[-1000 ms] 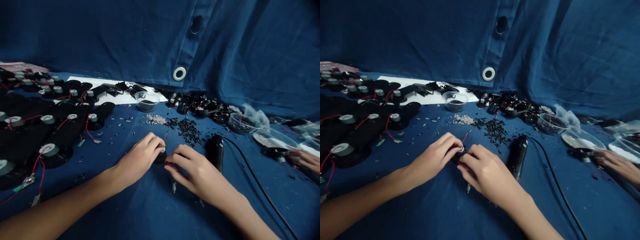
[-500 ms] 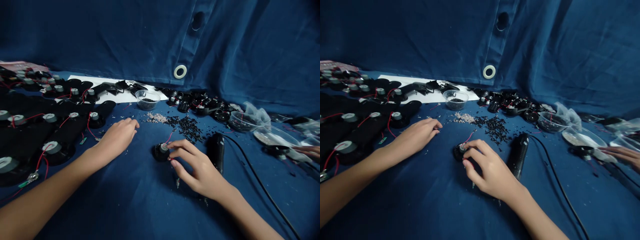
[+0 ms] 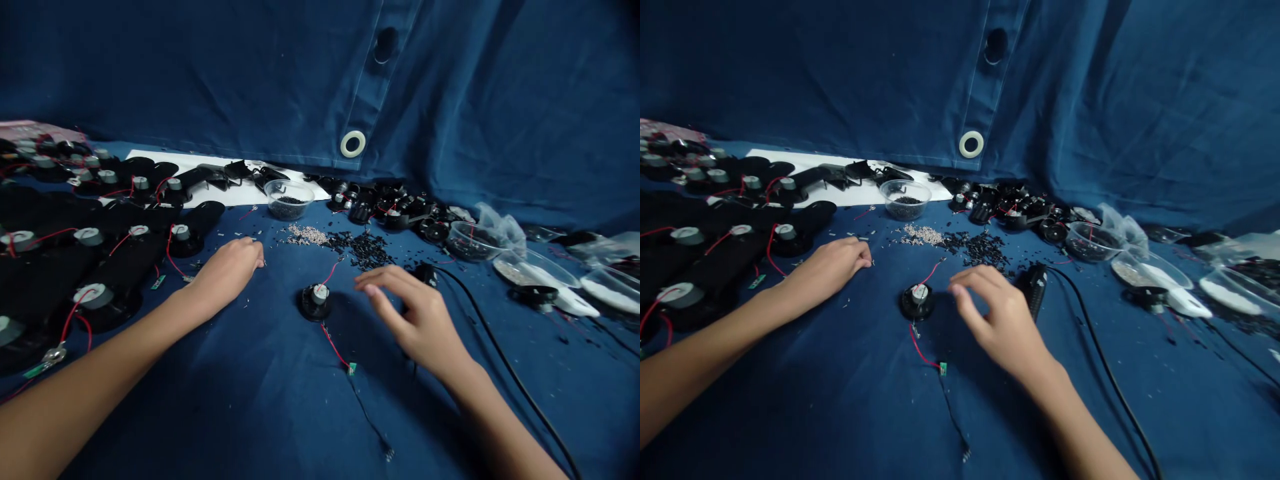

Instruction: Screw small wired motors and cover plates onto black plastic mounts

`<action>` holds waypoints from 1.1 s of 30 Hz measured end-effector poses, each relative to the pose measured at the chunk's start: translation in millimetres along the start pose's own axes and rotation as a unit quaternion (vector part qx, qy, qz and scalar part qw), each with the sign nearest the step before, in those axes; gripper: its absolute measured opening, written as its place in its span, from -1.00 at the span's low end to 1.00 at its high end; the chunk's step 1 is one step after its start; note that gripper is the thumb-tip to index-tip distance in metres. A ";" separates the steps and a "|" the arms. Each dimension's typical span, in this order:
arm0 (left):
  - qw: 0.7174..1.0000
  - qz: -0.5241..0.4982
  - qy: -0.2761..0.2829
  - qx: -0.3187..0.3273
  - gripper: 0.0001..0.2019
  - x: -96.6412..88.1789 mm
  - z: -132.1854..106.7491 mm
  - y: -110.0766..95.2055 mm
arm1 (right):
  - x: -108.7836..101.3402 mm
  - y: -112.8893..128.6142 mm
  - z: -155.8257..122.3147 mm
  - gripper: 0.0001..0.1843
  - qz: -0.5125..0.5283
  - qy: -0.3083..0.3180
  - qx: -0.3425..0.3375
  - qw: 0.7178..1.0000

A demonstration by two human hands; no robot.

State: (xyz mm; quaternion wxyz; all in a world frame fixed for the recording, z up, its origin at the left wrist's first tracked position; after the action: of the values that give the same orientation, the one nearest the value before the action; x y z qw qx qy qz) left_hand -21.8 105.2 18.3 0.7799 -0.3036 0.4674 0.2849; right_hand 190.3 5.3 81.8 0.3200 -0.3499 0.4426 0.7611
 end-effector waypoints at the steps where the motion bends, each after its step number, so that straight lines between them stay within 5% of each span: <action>1: 1.000 -0.001 -0.002 0.001 -0.85 0.5 -0.2 0.5 | -8.3 -16.1 0.7 -0.75 -0.044 -0.026 0.052 0.997; 4: 1.000 0.013 -0.002 -0.008 -0.86 -1.2 -0.6 -2.0 | -32.4 -78.5 -9.3 -0.47 -0.204 -0.060 0.262 0.941; 6: 0.999 0.027 -0.014 -0.017 -0.87 -7.7 -0.1 -7.9 | -38.4 -118.5 -23.8 -0.14 -0.263 -0.013 0.387 0.884; 9: 0.999 0.008 -0.047 -0.015 -0.92 -18.5 1.4 -20.8 | -36.3 -153.0 -37.1 0.10 -0.252 0.054 0.460 0.850; 14: 0.993 -0.093 -0.062 -0.038 -0.96 -19.7 4.0 -26.9 | -24.9 -177.4 -51.4 0.12 -0.084 0.051 0.539 0.836; 17: 0.989 -0.126 -0.070 -0.040 -0.95 -21.7 5.7 -29.8 | -24.0 -180.1 -50.6 0.05 0.019 -0.023 0.540 0.841; 23: 0.974 -0.182 -0.136 0.004 -0.87 -40.8 3.2 -54.5 | -27.5 -155.9 -30.4 -0.58 0.292 -0.156 0.446 0.831; 28: 0.955 -0.233 -0.178 0.042 -0.95 -47.2 -10.4 -89.1 | -17.0 -116.5 -15.8 -0.70 0.527 -0.209 0.352 0.745; 33: 0.938 -0.246 -0.220 0.103 -0.96 -48.5 -22.9 -114.6 | 12.3 -102.6 -16.5 -0.79 0.581 -0.173 0.386 0.695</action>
State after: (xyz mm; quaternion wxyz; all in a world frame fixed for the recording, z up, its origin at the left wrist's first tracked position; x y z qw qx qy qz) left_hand 29.5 5.6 77.1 0.9358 -0.2573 0.2218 0.0945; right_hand 269.4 34.1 19.6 -0.0081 0.2692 0.7493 0.6051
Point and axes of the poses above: each hand's wrist, its own z-axis towards the middle knuckle, its own x-axis out of the palm, y = z × x, the point moved 9 cm from there along z, towards the middle knuckle, and after that the axes turned 6 degrees about x, right-handed, at the moved point
